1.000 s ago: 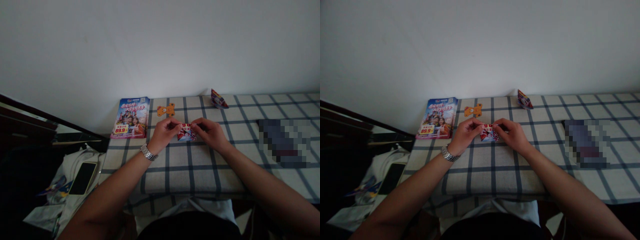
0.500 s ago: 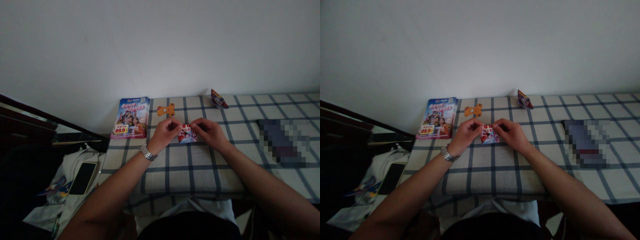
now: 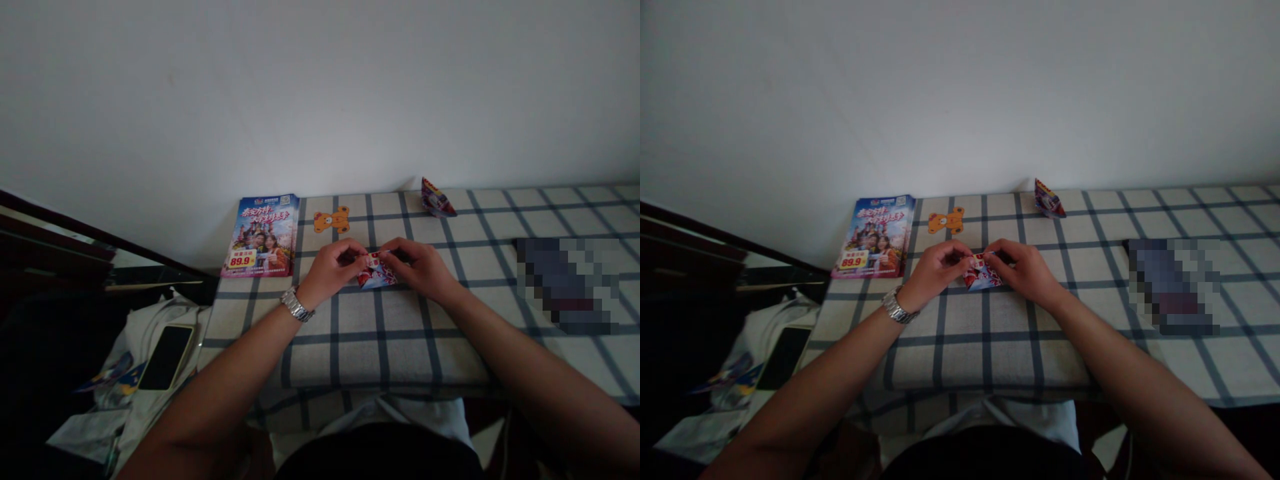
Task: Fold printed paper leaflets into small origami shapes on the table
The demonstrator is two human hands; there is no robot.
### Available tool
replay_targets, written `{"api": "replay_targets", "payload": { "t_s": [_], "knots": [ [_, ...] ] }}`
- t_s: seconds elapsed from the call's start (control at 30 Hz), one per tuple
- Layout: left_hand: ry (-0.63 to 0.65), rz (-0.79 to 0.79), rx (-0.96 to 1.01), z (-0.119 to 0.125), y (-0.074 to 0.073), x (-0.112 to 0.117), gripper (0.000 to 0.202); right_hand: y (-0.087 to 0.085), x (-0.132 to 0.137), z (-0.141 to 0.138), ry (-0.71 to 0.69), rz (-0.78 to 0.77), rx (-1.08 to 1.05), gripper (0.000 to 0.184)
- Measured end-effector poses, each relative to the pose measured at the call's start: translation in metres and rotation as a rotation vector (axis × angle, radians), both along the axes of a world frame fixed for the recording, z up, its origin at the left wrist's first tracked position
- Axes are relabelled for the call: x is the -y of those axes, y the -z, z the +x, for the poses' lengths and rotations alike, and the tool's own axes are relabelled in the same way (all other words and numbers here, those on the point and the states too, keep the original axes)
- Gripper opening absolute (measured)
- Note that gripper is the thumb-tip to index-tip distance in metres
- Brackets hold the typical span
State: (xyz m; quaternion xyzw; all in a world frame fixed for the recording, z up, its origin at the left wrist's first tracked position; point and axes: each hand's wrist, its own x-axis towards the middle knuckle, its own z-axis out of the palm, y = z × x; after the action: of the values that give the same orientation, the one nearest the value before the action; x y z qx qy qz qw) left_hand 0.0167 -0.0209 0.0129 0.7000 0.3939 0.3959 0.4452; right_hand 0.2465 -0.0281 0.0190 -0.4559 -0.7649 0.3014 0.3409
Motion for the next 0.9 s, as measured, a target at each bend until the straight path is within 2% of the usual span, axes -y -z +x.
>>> {"api": "replay_targets", "payload": {
  "t_s": [0.37, 0.5, 0.67, 0.9],
  "knots": [
    [0.039, -0.068, 0.071, -0.0011, 0.0025, -0.0011, 0.026, 0.0007, -0.0006, 0.0004, -0.002, -0.029, -0.022, 0.026],
    [0.034, -0.056, 0.105, -0.0002, 0.0036, -0.0007, 0.027, 0.0025, -0.0004, -0.0020, 0.013, -0.122, -0.137, 0.028],
    [-0.033, -0.044, 0.136, -0.0005, 0.0056, -0.0008, 0.030, 0.0047, -0.0008, -0.0036, -0.012, -0.247, -0.311, 0.031],
    [0.015, -0.073, 0.118, 0.0018, 0.0036, 0.0009, 0.027, 0.0048, -0.0014, -0.0017, 0.007, -0.195, -0.276, 0.025]
  ]
}}
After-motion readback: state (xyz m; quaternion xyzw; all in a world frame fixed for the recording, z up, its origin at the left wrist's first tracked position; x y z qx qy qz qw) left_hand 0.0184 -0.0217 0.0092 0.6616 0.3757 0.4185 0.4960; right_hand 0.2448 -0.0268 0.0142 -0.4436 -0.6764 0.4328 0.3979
